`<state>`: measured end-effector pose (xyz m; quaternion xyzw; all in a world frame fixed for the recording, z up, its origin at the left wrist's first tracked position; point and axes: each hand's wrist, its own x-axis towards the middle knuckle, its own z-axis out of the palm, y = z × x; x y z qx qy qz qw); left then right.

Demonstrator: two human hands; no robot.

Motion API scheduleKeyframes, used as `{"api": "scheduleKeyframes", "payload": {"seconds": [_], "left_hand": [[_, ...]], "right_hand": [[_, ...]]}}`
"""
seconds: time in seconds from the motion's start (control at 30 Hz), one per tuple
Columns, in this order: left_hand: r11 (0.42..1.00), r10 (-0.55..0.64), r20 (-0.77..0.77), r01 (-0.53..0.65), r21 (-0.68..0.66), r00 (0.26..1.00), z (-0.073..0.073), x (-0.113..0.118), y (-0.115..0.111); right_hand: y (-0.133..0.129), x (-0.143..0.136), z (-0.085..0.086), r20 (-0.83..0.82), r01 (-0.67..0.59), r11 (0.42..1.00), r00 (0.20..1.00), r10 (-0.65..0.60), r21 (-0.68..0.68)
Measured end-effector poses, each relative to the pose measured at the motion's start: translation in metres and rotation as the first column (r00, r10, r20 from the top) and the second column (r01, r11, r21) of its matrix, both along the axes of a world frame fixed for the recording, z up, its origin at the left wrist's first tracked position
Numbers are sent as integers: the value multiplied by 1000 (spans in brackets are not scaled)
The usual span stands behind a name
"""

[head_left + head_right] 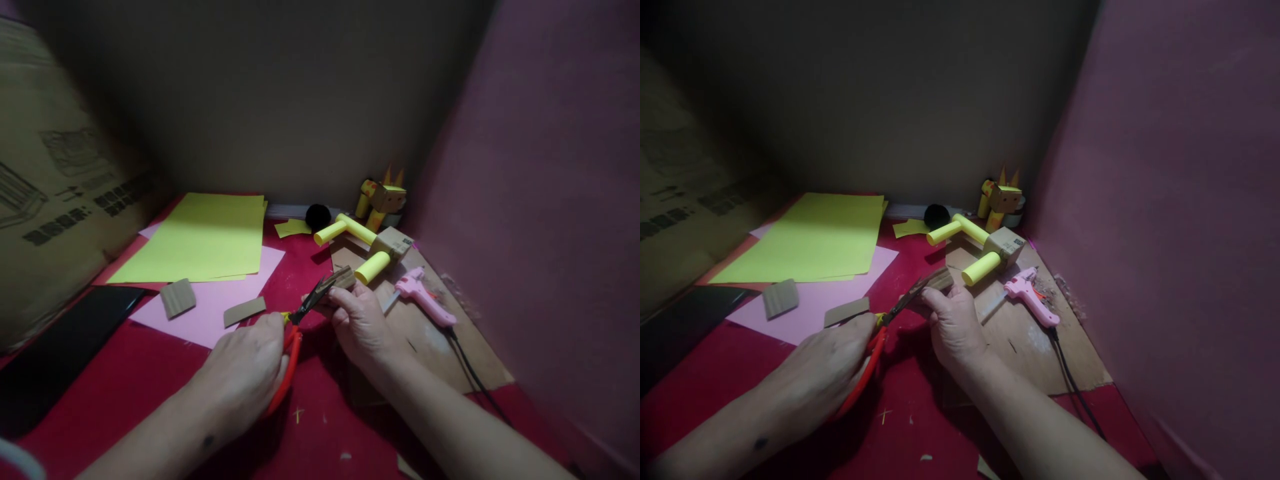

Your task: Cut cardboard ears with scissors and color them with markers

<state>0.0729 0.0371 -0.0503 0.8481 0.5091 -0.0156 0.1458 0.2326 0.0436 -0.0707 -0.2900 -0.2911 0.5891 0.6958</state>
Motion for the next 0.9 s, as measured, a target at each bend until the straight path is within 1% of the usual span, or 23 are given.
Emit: {"api": "scheduleKeyframes", "payload": {"seconds": [0.17, 0.47, 0.63, 0.9], "left_hand": [[1000, 19, -19, -19, -2, 1000, 1, -1, -1], [1000, -2, -39, 3, 10, 999, 1, 1, 2], [1000, -1, -77, 2, 14, 997, 1, 1, 2], [1000, 5, -107, -4, 12, 994, -1, 1, 4]], "right_hand": [[1, 1, -3, -20, -2, 1000, 1000, 2, -3], [0, -1, -1, 24, 8, 1000, 1000, -8, 1], [0, -1, -1, 43, 3, 1000, 999, -2, -2], [-1, -3, -1, 31, 15, 1000, 999, -14, -14]]}}
